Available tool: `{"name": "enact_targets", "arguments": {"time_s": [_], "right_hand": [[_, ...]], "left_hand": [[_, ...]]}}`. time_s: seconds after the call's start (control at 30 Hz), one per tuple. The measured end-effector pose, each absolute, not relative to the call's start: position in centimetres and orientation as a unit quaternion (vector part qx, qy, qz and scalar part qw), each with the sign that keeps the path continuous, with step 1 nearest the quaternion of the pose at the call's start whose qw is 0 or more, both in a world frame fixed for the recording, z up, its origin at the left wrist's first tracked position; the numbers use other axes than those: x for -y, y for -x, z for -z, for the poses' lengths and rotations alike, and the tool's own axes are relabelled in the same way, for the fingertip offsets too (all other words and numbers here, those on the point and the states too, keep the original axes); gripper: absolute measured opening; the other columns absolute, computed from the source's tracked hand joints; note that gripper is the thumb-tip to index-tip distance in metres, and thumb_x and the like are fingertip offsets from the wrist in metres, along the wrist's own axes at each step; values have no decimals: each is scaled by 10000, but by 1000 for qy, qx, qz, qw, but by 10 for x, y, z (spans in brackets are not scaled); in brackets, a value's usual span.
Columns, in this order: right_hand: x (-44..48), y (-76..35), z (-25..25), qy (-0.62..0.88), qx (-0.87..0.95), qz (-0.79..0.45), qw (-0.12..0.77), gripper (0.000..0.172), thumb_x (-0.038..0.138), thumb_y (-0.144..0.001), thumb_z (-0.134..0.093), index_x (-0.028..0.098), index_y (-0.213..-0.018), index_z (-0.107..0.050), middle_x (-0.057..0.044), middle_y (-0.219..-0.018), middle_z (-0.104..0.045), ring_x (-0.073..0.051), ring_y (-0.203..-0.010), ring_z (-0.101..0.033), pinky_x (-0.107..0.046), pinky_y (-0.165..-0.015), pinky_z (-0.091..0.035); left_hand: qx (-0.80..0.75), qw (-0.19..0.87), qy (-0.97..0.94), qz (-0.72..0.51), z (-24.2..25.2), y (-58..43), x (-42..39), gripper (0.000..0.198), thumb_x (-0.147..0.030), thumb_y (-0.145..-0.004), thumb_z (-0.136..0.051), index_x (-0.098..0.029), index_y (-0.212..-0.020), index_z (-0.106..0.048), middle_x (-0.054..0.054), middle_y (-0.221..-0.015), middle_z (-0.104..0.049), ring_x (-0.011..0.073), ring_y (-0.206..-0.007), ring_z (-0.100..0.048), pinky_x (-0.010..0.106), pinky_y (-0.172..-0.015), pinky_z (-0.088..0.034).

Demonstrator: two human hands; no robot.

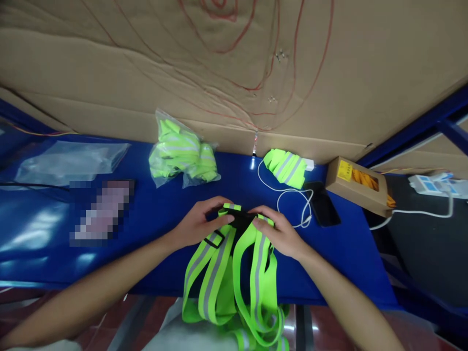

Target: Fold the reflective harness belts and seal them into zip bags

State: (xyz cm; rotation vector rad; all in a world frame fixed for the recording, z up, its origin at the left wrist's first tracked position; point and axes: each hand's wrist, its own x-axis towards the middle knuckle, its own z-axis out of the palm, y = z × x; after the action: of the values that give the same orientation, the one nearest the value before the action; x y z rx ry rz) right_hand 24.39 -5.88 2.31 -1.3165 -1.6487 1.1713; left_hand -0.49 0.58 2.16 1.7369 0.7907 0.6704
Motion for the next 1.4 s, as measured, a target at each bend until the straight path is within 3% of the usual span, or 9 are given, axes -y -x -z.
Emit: {"name": "enact_targets", "arguments": {"time_s": [0.13, 0.23, 0.47, 0.63, 0.73, 0.87, 1.07, 1.23, 1.4], "right_hand": [[57, -248, -21, 533, 594, -465, 382, 146, 362, -995, -588, 243, -1075, -612, -16, -946, -740, -189, -853, -719, -322, -767, -578], [60, -246, -23, 555, 614, -355, 435, 135, 336, -1022, -537, 258, -1111, -601, -60, -1195, -717, -220, -1111, -695, -404, -968, -554], [82, -213, -22, 561, 774, -177, 235, 766, 367, -901, -705, 250, -1563, -336, -151, -1586, -457, -352, -1481, -429, -586, -1179, -413], [73, -228, -19, 575, 729, -273, 250, 591, 240, -872, -676, 244, -1428, -477, -118, -1441, -589, -291, -1333, -593, -489, -1112, -509], [67, -238, -21, 576, 703, -336, 248, 537, 338, -870, -731, 263, -1370, -548, -67, -1256, -718, -266, -1110, -722, -442, -968, -593], [68, -241, -25, 551, 735, -295, 262, 604, 352, -846, -784, 265, -1398, -554, -68, -1339, -695, -267, -1195, -693, -428, -1032, -566], [70, -249, -31, 526, 767, -271, 248, 609, 283, -876, -762, 311, -1435, -520, -38, -1352, -672, -229, -1220, -671, -381, -1042, -558], [69, -246, -29, 527, 769, -257, 256, 611, 214, -875, -725, 294, -1438, -502, -66, -1332, -654, -251, -1215, -665, -403, -1023, -565], [71, -241, -28, 532, 774, -226, 257, 625, 184, -891, -680, 300, -1466, -462, -71, -1309, -638, -252, -1197, -661, -406, -1000, -571]], "left_hand": [[-344, 570, -692, -279, -14, 3, -3, 351, -471, -959, -663, -215, -1177, -561, -19, -852, -640, 121, -698, -541, 232, -635, -406], [-357, 580, -677, -279, -10, 1, 0, 321, -470, -1004, -585, -238, -1224, -548, -53, -749, -555, 101, -605, -441, 223, -563, -332], [-365, 554, -675, -322, -6, -3, 4, 293, -428, -1034, -527, -237, -1247, -593, -8, -873, -609, 119, -688, -498, 246, -632, -379], [-377, 550, -674, -317, -12, 2, -3, 293, -448, -1042, -495, -228, -1212, -587, -23, -786, -551, 118, -625, -471, 243, -582, -376], [-349, 470, -757, -290, -21, 6, -7, 391, -484, -1011, -555, -230, -1308, -570, 54, -1020, -644, 192, -902, -634, 323, -807, -521], [-218, 430, -841, -246, -27, 11, -15, 902, -549, -753, -860, -260, -1500, -447, 158, -1540, -463, 329, -1434, -457, 470, -1161, -421], [-250, 341, -893, -150, -28, 16, -21, 732, -565, -774, -836, -256, -1380, -567, 65, -1260, -695, 283, -1153, -680, 405, -997, -522], [-222, 152, -930, -252, -22, 10, -6, 440, -482, -922, -690, -227, -1277, -633, 147, -1356, -594, 325, -1237, -610, 496, -1047, -476], [-219, 166, -915, -296, -10, 4, -1, 308, -346, -942, -670, -195, -1206, -617, 152, -1385, -565, 274, -1275, -587, 435, -1081, -482]]}}
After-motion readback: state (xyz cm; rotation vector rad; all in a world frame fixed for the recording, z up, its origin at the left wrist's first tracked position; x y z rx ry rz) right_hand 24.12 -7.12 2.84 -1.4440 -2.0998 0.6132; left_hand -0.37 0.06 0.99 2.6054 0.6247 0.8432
